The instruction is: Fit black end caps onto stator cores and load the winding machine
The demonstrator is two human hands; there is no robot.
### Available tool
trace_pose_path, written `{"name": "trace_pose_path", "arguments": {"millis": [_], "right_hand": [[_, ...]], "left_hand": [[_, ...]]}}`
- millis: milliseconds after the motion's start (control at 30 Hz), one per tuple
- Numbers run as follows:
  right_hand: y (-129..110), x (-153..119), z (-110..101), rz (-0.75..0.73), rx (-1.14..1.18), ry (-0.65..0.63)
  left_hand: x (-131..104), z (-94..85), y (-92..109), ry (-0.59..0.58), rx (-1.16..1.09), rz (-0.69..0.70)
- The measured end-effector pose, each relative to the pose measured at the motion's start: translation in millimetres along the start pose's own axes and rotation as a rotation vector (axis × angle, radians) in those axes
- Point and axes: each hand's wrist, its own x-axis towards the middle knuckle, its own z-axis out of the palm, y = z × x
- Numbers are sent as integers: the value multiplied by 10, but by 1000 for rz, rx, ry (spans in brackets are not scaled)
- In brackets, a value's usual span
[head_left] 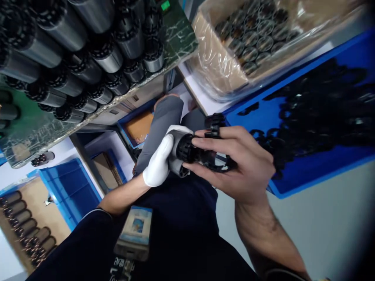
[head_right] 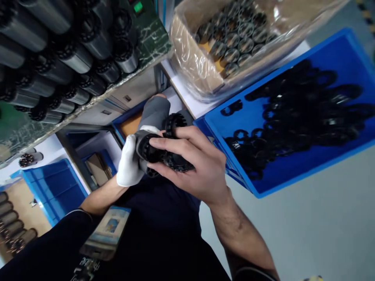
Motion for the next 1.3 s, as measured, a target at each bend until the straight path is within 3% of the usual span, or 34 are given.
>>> {"name": "trace_pose_path", "arguments": {"millis": [200, 433, 633, 767, 967, 1067, 1200, 1300], "right_hand": [[130, -11, -25, 107, 55, 16], [226, -25, -20, 209, 101, 9], [266, -49, 56, 132, 63, 27], [250, -60, 97, 234, 103, 27], [228, -106, 161, 151, 87, 42], [216, -115, 124, 152, 27, 61], [139, -144, 23, 213, 67, 184], [17, -180, 16, 220, 79, 111]], "left_hand": [[139, 79, 36, 4, 154, 13], [255, -6, -20, -15, 236, -38], [237, -29, -5, 18, 270, -113], [198, -103, -42, 60, 309, -80], [178, -154, -91, -53, 311, -57], [164, -111, -122, -31, 261, -93], [201, -61, -100, 25, -21, -203], [272, -26, -11, 107, -73, -143]]}}
